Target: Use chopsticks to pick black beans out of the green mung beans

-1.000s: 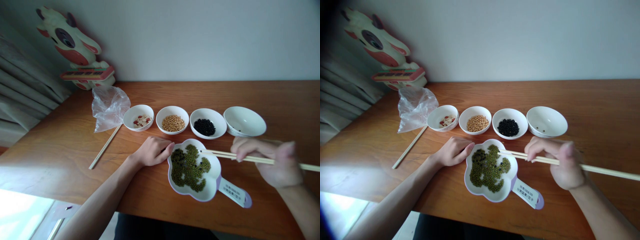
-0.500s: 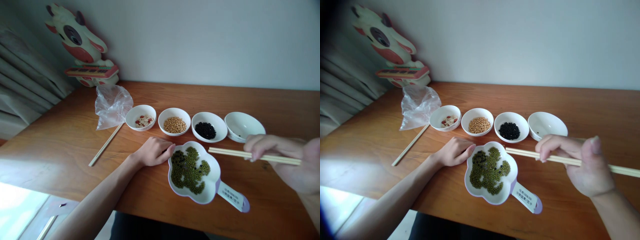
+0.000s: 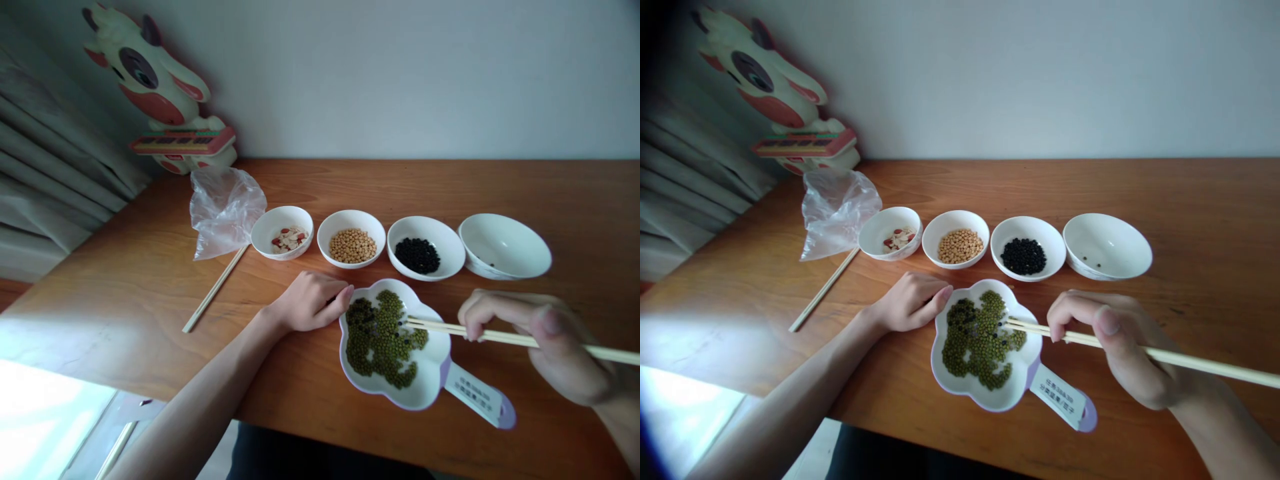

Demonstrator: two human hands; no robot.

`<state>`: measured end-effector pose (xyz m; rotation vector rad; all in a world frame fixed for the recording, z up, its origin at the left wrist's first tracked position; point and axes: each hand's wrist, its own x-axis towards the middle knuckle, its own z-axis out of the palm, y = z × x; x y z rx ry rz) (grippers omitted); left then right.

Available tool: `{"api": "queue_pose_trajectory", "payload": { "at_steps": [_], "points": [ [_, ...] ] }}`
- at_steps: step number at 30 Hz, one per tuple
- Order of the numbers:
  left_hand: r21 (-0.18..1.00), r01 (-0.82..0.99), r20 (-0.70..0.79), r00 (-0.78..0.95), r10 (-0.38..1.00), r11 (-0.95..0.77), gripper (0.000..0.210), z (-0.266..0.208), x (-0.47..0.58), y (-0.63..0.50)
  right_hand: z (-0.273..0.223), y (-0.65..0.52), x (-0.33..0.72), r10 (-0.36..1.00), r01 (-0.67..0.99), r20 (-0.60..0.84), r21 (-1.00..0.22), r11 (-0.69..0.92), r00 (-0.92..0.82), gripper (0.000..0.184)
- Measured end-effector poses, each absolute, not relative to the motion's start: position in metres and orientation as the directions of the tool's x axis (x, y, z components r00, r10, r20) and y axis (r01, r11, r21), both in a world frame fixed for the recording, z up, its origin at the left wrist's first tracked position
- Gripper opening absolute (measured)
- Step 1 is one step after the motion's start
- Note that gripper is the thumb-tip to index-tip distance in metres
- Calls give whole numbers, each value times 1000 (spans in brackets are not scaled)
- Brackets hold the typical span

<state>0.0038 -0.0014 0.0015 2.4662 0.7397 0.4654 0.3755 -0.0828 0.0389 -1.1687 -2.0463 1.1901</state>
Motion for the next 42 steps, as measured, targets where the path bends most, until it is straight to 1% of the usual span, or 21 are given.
{"api": "queue_pose_trajectory", "payload": {
  "at_steps": [3, 10, 18, 25, 32, 36, 42],
  "points": [
    [574, 402, 171, 793, 585, -713, 41, 2, 4, -2, 37, -83, 375, 870, 397, 45, -877, 270, -492, 85],
    [568, 413, 170, 787, 592, -712, 42, 3, 4, -3, 41, -84, 359, 862, 363, 57, -892, 270, -503, 77],
    [566, 423, 162, 785, 598, -708, 44, 3, 4, -3, 39, -83, 355, 860, 384, 66, -876, 293, -505, 79],
    [559, 430, 156, 785, 599, -709, 44, 2, 3, -3, 30, -80, 358, 837, 386, 68, -865, 321, -543, 82],
    [562, 429, 158, 784, 601, -708, 43, 1, 3, -3, 27, -80, 359, 823, 388, 84, -852, 351, -561, 81],
    [544, 432, 164, 786, 596, -719, 43, -1, 3, -2, 28, -80, 356, 833, 376, 92, -861, 342, -545, 81],
    [539, 423, 175, 790, 587, -729, 43, -4, 2, -2, 31, -81, 353, 881, 309, 122, -907, 286, -456, 73]
  ]
}}
